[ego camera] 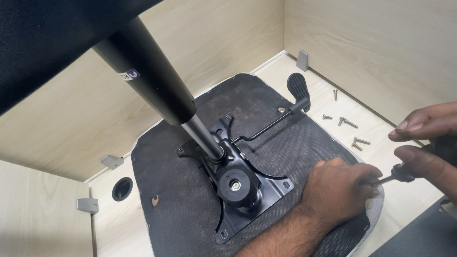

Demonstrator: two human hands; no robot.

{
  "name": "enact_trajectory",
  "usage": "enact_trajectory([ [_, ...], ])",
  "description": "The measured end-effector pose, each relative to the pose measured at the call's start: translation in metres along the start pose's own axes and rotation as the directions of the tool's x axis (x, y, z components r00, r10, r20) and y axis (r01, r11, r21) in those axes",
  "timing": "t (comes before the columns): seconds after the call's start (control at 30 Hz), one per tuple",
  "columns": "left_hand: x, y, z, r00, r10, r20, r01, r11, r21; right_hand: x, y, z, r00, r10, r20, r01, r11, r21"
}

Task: The person secures a black office chair base to a wooden surface using a screwdriver and screws. They insert screws into the base plate and tighten them one by one.

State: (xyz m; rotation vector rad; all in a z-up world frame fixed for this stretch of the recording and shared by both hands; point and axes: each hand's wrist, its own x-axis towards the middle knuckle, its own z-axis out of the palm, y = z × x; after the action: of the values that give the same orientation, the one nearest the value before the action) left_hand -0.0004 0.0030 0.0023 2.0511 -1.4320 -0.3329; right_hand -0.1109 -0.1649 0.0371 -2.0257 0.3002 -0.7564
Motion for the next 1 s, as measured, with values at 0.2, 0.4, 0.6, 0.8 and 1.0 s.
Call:
enact_trajectory([
  [0.2, 0.003, -0.002, 0.001, 1.000, -0.031, -0.006, 0.030, 0.997, -0.074, 0.002, -0.011, 0.002, 0.999, 0.032, 0.007, -0.032, 0.999, -0.032],
  [0.4, 0.001, -0.003, -0.002, 0.999, 0.035, 0.041, -0.035, 0.999, 0.003, 0.001, 0.005, 0.001, 0.999, 0.044, 0.003, -0.044, 0.996, 0.075],
  [0.6, -0.001, -0.003, 0.000, 0.999, 0.035, 0.021, -0.035, 0.999, -0.002, 0.004, 0.061, -0.005, 0.997, 0.065, 0.052, -0.068, 0.996, 0.063],
  [0.8, 0.001, -0.002, 0.001, 0.999, -0.001, 0.033, 0.000, 1.000, 0.030, 0.010, 0.162, -0.036, 0.991, 0.031, 0.133, -0.045, 0.993, 0.109],
  [1.0, 0.003, -0.002, 0.001, 1.000, 0.003, 0.001, -0.003, 1.000, 0.017, 0.017, 0.254, -0.053, 0.898, -0.366, 0.245, 0.394, 0.916, -0.075],
])
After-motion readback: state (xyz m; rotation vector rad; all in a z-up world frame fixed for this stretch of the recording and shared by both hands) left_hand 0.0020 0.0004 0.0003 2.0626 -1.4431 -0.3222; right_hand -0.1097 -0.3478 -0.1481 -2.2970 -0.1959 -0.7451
